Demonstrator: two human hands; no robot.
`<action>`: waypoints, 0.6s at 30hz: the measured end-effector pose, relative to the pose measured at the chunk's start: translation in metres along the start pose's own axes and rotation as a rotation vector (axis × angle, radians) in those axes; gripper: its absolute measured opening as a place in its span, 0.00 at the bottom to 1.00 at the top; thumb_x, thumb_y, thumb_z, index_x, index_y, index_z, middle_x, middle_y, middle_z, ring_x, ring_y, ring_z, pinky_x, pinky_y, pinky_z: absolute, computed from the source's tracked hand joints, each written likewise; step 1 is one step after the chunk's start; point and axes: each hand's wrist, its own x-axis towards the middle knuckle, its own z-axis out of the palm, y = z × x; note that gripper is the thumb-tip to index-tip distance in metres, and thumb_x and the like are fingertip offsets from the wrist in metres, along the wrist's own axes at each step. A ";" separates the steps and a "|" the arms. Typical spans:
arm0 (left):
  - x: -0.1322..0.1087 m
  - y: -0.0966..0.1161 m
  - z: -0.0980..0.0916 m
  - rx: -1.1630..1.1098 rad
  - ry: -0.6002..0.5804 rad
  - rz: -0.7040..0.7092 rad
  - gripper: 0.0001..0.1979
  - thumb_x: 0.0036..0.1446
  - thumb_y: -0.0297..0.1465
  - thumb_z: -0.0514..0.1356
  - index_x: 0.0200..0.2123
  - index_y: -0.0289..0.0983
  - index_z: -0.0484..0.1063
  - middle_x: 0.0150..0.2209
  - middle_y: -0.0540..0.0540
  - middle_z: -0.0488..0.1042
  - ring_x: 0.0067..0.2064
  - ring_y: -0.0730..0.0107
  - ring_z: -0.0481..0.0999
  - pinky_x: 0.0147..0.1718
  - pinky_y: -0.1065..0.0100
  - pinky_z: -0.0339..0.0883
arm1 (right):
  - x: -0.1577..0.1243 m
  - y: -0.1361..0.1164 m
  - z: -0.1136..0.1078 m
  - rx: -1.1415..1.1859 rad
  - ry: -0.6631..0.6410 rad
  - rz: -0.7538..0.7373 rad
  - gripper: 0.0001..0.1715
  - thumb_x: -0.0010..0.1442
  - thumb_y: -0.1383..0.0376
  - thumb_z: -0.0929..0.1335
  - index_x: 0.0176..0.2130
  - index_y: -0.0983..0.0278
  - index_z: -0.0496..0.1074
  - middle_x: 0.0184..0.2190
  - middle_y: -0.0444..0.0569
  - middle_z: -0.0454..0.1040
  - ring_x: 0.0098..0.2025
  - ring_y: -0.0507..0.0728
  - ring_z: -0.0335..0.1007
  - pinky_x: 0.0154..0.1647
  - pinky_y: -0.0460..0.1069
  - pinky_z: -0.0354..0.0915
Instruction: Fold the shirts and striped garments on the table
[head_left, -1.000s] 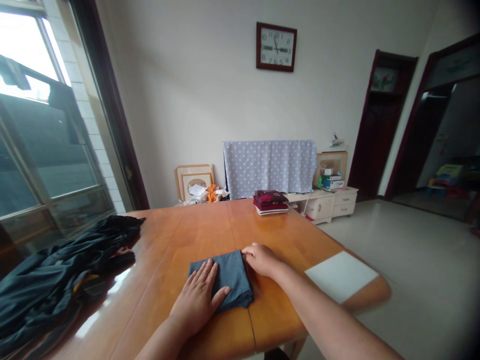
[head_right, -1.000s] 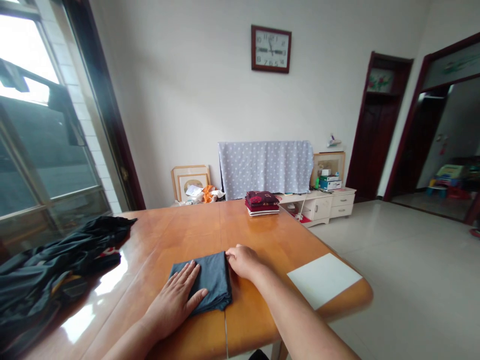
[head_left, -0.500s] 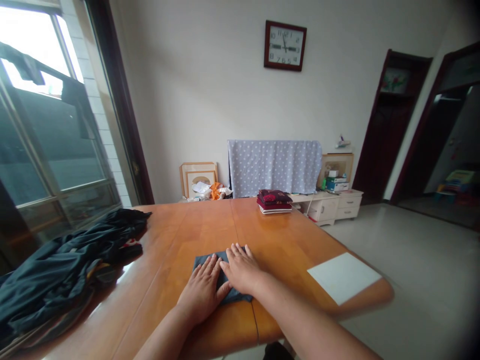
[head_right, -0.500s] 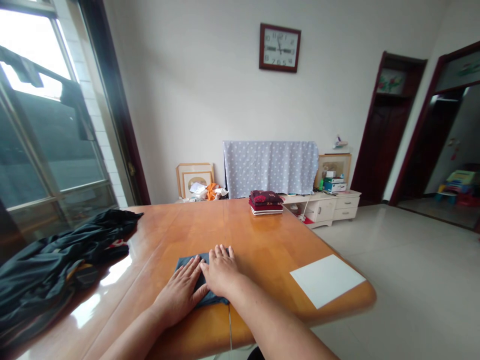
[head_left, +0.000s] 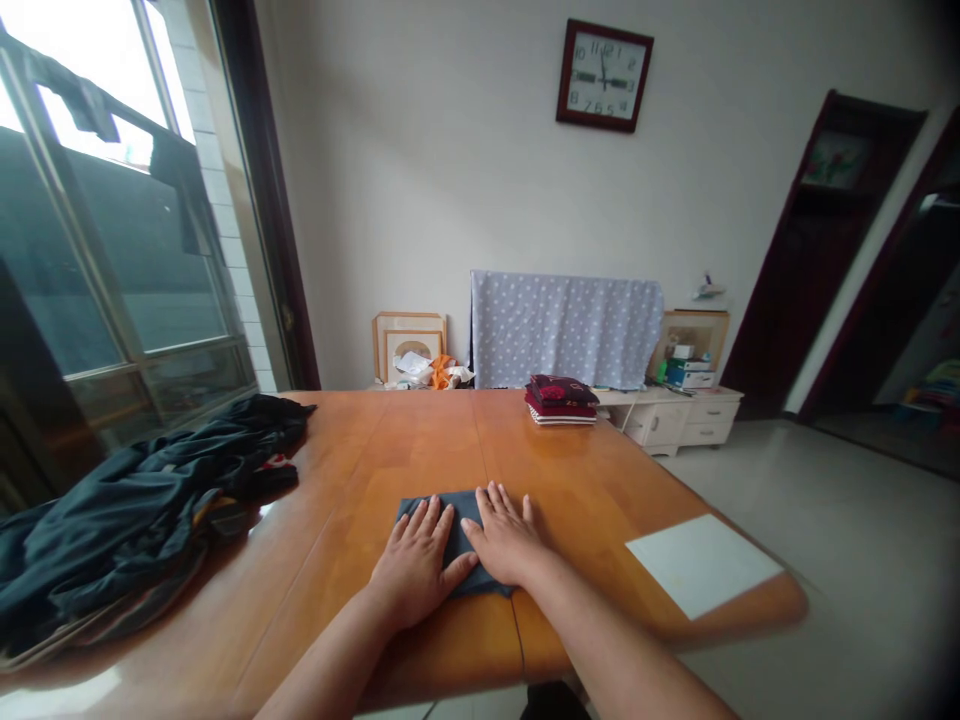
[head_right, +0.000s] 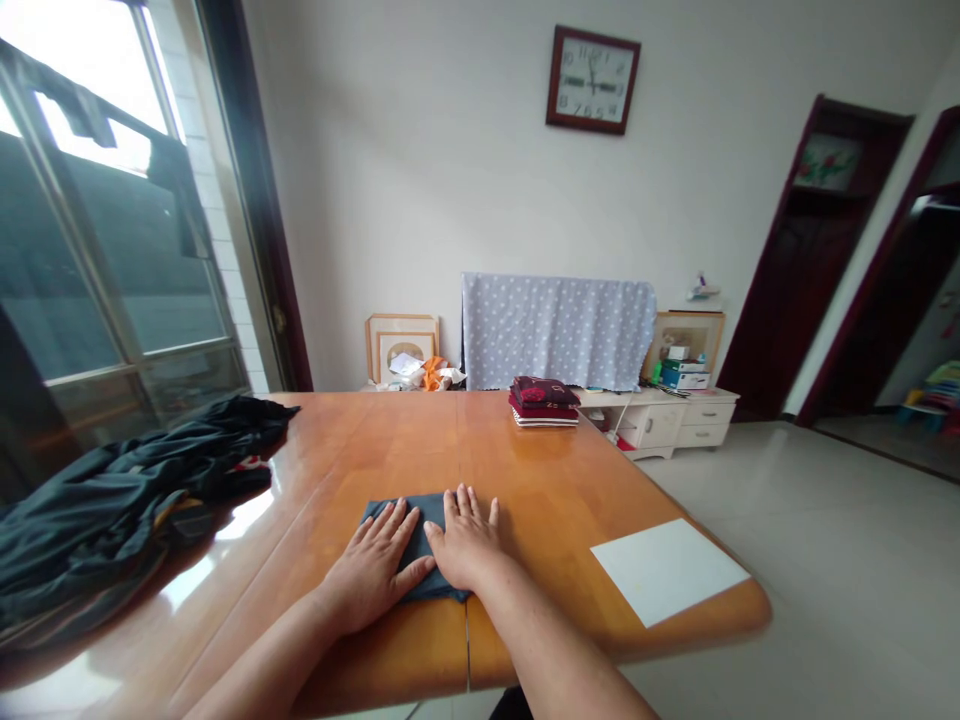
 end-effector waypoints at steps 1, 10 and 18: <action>0.000 0.000 -0.001 -0.001 -0.007 -0.003 0.46 0.61 0.62 0.44 0.71 0.38 0.54 0.72 0.39 0.49 0.73 0.46 0.44 0.69 0.45 0.42 | 0.001 0.000 0.000 0.000 -0.005 0.005 0.46 0.69 0.43 0.49 0.74 0.65 0.39 0.75 0.55 0.33 0.76 0.63 0.25 0.70 0.69 0.21; -0.003 0.003 -0.005 -0.002 0.005 -0.001 0.46 0.61 0.63 0.42 0.71 0.38 0.55 0.72 0.38 0.50 0.73 0.46 0.45 0.69 0.45 0.43 | -0.005 0.000 -0.006 -0.030 -0.039 0.058 0.48 0.68 0.42 0.50 0.74 0.66 0.38 0.75 0.56 0.33 0.76 0.63 0.23 0.69 0.70 0.21; -0.004 0.001 -0.001 -0.053 0.058 0.022 0.45 0.60 0.62 0.45 0.70 0.39 0.58 0.71 0.36 0.52 0.73 0.44 0.47 0.68 0.43 0.44 | -0.011 0.006 -0.005 -0.062 -0.015 0.075 0.45 0.69 0.43 0.50 0.74 0.64 0.39 0.75 0.53 0.35 0.76 0.64 0.24 0.69 0.72 0.21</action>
